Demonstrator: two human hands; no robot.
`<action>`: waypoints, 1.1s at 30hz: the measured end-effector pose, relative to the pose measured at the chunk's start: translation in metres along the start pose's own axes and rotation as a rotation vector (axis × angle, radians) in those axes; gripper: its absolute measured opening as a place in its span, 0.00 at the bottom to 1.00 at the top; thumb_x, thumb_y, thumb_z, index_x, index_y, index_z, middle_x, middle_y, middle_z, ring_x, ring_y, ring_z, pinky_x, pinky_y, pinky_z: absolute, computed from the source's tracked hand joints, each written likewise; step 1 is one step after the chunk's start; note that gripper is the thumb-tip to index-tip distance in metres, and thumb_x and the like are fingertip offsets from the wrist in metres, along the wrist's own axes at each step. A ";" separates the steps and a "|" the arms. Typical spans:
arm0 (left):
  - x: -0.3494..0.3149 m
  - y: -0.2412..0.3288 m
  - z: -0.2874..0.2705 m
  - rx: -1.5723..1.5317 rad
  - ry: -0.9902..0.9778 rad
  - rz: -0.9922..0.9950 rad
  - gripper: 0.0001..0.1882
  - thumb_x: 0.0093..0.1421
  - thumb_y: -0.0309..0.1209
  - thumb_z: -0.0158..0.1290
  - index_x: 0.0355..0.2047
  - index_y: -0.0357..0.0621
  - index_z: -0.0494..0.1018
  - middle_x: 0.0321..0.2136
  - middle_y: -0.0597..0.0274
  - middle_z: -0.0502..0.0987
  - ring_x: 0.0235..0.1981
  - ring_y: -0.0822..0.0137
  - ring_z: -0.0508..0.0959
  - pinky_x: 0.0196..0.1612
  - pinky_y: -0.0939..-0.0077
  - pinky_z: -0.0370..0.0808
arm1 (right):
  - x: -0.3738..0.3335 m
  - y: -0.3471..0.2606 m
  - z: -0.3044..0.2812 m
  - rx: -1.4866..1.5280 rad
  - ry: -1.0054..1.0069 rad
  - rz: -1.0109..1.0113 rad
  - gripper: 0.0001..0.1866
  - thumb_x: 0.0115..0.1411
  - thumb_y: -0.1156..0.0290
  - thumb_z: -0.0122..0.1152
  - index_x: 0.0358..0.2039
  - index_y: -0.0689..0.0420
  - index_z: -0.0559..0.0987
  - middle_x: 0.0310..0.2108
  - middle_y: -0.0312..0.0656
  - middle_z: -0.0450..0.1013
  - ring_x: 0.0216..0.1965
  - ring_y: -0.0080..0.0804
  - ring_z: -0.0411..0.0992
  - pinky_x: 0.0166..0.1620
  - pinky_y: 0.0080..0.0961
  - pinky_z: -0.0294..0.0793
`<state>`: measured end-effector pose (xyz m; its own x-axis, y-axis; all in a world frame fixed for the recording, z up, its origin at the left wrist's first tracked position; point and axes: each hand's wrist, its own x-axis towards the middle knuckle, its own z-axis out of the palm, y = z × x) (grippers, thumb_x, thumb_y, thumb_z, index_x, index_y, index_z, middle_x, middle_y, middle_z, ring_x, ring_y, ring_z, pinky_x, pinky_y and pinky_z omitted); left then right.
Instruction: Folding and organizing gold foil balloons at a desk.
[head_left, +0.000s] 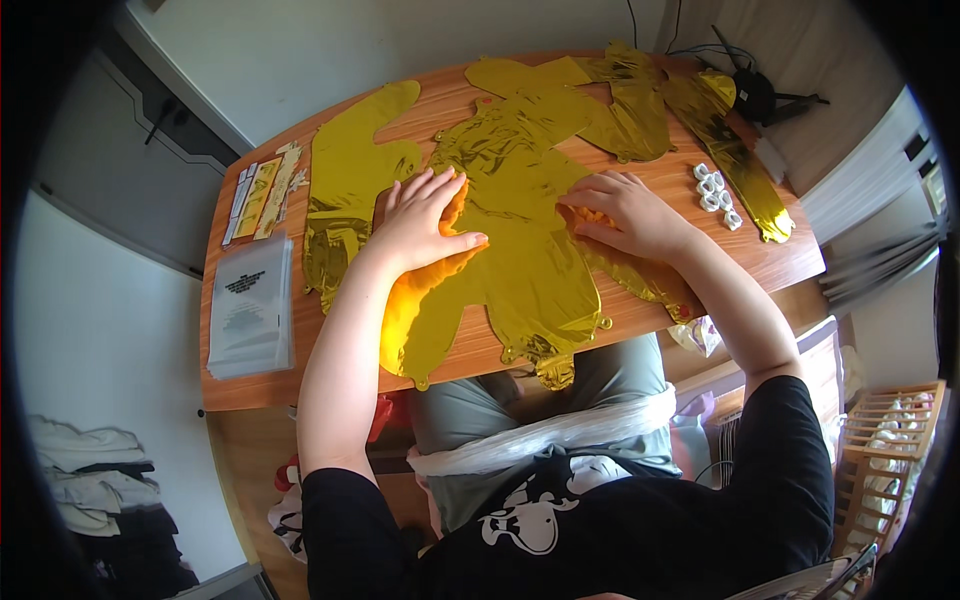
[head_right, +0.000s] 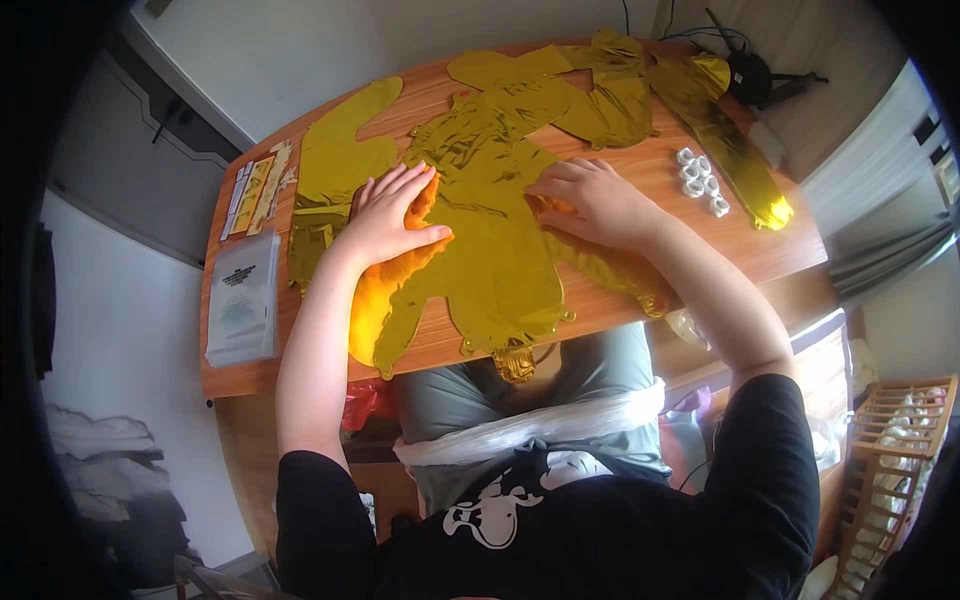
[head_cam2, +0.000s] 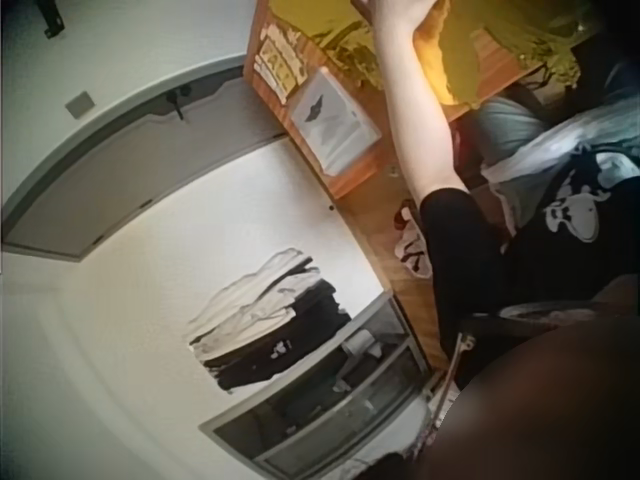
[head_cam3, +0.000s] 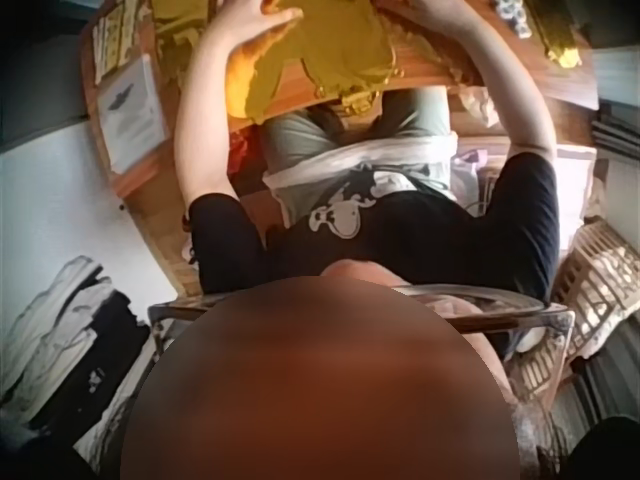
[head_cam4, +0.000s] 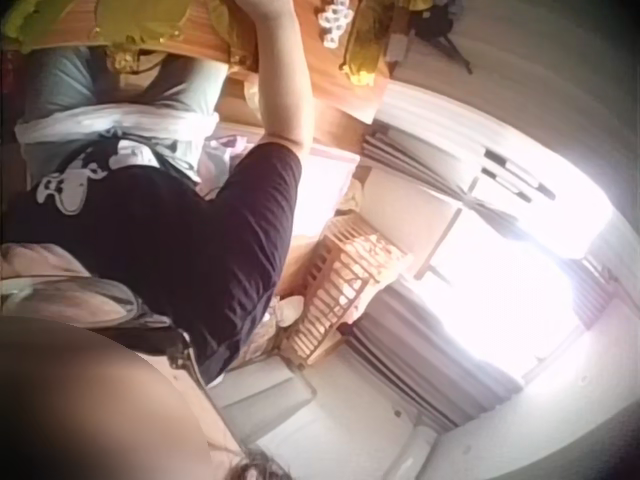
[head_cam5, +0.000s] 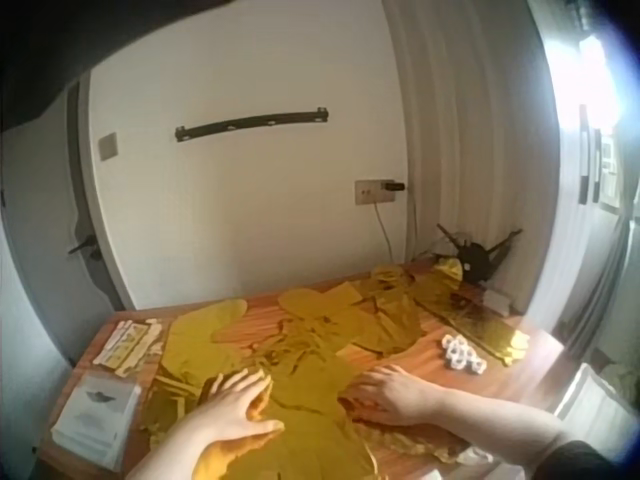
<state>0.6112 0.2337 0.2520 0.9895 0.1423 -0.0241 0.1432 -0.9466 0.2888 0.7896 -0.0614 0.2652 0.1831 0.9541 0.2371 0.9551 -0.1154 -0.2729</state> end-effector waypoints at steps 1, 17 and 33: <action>0.000 0.001 0.000 -0.001 0.012 -0.001 0.54 0.55 0.66 0.60 0.74 0.54 0.55 0.76 0.62 0.53 0.77 0.59 0.47 0.77 0.48 0.36 | 0.000 0.000 0.000 -0.001 0.001 -0.004 0.21 0.66 0.60 0.62 0.56 0.54 0.80 0.54 0.43 0.75 0.58 0.43 0.70 0.64 0.42 0.63; 0.000 -0.001 -0.005 0.083 -0.022 -0.113 0.48 0.66 0.68 0.45 0.76 0.52 0.50 0.77 0.62 0.48 0.78 0.62 0.43 0.77 0.51 0.31 | 0.000 -0.003 -0.008 0.004 -0.019 -0.015 0.19 0.63 0.61 0.66 0.53 0.53 0.82 0.53 0.44 0.74 0.58 0.44 0.69 0.63 0.42 0.63; 0.007 0.000 -0.001 0.098 0.009 -0.059 0.49 0.61 0.65 0.55 0.75 0.57 0.54 0.77 0.62 0.50 0.78 0.60 0.43 0.77 0.48 0.33 | 0.000 -0.001 -0.008 0.038 0.011 -0.021 0.21 0.61 0.62 0.67 0.53 0.56 0.81 0.52 0.44 0.76 0.57 0.44 0.71 0.63 0.42 0.65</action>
<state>0.6184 0.2351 0.2524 0.9792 0.2008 -0.0296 0.2027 -0.9602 0.1920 0.7909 -0.0636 0.2726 0.1659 0.9530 0.2536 0.9493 -0.0848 -0.3026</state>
